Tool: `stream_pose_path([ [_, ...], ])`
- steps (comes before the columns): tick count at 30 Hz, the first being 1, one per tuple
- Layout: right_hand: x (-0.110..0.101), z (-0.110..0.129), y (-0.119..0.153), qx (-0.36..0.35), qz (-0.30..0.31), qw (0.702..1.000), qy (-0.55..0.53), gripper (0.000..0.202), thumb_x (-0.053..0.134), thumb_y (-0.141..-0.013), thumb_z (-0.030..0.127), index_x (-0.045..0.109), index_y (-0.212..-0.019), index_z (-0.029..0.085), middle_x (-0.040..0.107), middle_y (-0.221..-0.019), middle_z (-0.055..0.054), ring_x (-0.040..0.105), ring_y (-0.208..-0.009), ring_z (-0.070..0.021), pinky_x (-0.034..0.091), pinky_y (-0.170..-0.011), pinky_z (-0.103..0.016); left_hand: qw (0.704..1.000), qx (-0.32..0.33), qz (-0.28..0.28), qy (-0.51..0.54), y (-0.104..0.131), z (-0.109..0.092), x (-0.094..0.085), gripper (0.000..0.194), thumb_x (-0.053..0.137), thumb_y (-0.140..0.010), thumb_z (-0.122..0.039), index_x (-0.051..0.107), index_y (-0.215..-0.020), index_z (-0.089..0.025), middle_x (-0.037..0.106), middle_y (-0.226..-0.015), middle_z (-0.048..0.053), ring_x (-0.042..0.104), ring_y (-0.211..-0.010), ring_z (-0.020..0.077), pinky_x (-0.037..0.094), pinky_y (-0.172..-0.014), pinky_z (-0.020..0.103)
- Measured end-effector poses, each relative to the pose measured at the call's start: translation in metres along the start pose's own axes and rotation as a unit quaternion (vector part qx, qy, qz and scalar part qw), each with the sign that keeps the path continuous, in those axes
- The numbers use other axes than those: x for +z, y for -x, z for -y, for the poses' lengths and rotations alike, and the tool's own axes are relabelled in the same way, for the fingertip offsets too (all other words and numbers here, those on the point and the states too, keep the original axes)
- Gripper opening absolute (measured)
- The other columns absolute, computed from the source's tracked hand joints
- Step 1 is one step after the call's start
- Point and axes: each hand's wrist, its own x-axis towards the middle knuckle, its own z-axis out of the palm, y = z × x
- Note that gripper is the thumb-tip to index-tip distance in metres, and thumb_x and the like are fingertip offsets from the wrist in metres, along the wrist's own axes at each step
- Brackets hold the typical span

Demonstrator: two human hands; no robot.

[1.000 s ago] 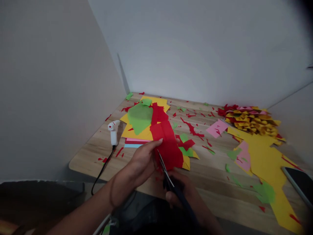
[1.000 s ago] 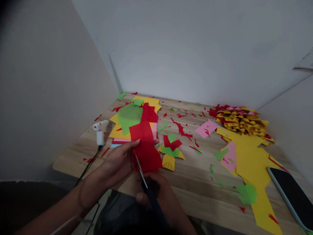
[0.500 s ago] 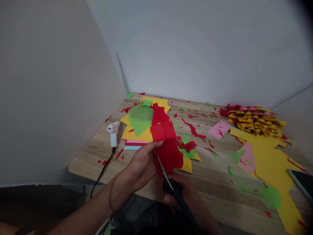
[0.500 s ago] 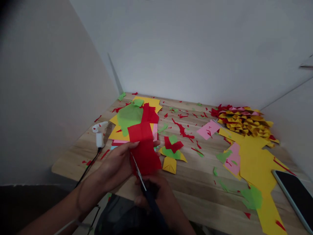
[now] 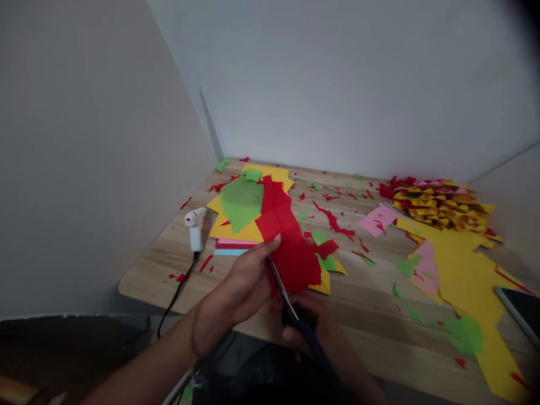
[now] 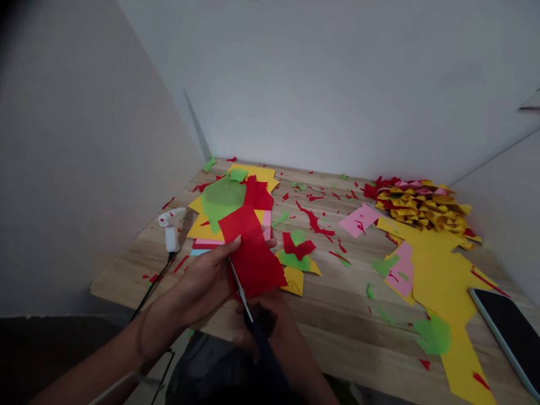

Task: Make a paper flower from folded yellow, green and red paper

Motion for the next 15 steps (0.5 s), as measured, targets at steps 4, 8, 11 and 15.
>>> stream_pose_path([
  [4,-0.002,0.0,-0.001,0.032,-0.017,0.999,0.016,0.047,0.082,-0.068,0.056,0.067,-0.095,0.021,0.052,-0.069,0.003,0.045,-0.047,-0.0085,0.036,-0.039,-0.021,1.0,-0.025,0.017,-0.005,-0.002,0.0,-0.001,0.03,0.06,-0.092,-0.034,0.07,-0.11,-0.012,0.076,-0.106,0.016,0.072,-0.092,0.0278,0.056,-0.086,0.039],
  [8,0.0,0.002,0.003,0.015,0.002,0.999,0.035,0.046,0.082,-0.067,0.056,0.071,-0.093,0.02,0.056,-0.065,0.003,0.045,-0.049,-0.0099,0.038,-0.045,-0.024,1.0,-0.021,-0.001,0.015,-0.015,-0.011,-0.006,0.028,0.056,-0.095,-0.028,0.07,-0.11,-0.008,0.077,-0.098,0.014,0.073,-0.078,0.0214,0.057,-0.083,0.035],
  [11,-0.005,0.003,0.006,-0.023,-0.031,0.995,0.088,0.041,0.081,-0.069,0.053,0.073,-0.094,0.022,0.069,-0.081,-0.004,0.055,-0.062,-0.0158,0.048,-0.059,-0.03,0.998,0.025,-0.031,0.054,-0.037,-0.028,-0.013,0.03,0.046,-0.099,-0.02,0.067,-0.115,-0.007,0.078,-0.092,0.011,0.073,-0.074,0.0172,0.058,-0.082,0.03],
  [15,-0.032,0.007,0.015,-0.025,-0.168,0.953,0.252,0.041,0.081,-0.071,0.046,0.072,-0.104,0.024,0.072,-0.099,-0.009,0.064,-0.086,-0.0264,0.052,-0.084,-0.044,0.995,0.064,-0.034,0.063,-0.064,-0.056,-0.025,0.038,0.04,-0.1,-0.018,0.059,-0.131,-0.005,0.078,-0.1,0.015,0.075,-0.088,0.0201,0.059,-0.086,0.032],
])
